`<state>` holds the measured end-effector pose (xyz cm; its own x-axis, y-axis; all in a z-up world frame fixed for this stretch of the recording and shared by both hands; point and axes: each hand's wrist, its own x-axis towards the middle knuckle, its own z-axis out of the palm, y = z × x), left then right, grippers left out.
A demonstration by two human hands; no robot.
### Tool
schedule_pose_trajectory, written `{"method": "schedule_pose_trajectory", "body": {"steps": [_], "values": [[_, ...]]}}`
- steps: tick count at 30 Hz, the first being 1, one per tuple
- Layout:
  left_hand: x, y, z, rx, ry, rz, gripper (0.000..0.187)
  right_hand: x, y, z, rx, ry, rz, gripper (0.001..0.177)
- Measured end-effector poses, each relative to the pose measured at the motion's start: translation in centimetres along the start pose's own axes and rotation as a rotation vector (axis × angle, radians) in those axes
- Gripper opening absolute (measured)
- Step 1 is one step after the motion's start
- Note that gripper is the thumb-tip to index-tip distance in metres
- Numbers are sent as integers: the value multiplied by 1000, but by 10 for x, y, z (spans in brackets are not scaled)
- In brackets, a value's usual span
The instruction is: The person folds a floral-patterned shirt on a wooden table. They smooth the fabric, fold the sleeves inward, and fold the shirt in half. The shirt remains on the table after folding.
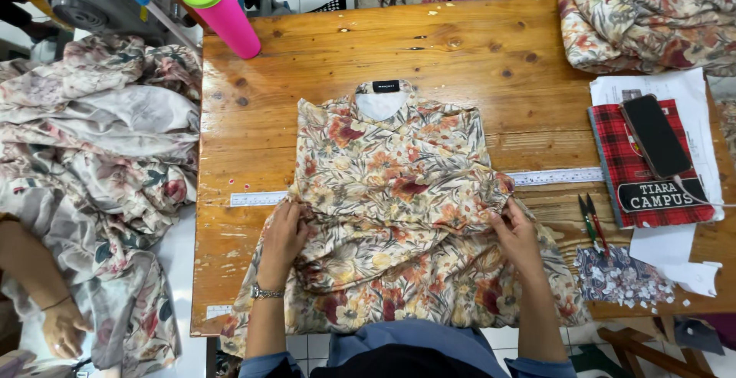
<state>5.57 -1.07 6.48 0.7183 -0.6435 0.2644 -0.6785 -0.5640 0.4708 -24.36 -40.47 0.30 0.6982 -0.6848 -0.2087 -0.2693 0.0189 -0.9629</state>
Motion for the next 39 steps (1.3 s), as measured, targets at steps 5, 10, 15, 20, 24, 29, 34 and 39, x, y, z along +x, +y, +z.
{"method": "schedule_pose_trajectory", "body": {"steps": [5, 10, 15, 20, 24, 29, 34, 39], "values": [[-9, -4, 6, -156, 130, -18, 19, 6, 11, 2, 52, 86, -80, 53], [-6, -9, 23, 54, 178, 144, 20, 3, -7, 5, -23, 110, 7, 55], [-12, -26, 14, 181, 388, 192, 18, -11, -52, 9, 21, 155, 99, 64], [-34, -36, 8, 230, 313, 68, 14, -24, -33, 13, -84, -2, 330, 70], [-43, -35, 16, 210, 232, -19, 15, -27, 20, 12, -83, 66, 167, 66], [-32, -28, 15, 214, 131, -101, 16, -37, 47, 2, 93, 98, 152, 66], [-14, 2, -6, 509, 58, -125, 28, -71, 42, 6, 38, 6, 42, 62], [20, 84, 9, 104, -33, -38, 28, -90, 28, 22, -299, 121, 188, 64]]}}
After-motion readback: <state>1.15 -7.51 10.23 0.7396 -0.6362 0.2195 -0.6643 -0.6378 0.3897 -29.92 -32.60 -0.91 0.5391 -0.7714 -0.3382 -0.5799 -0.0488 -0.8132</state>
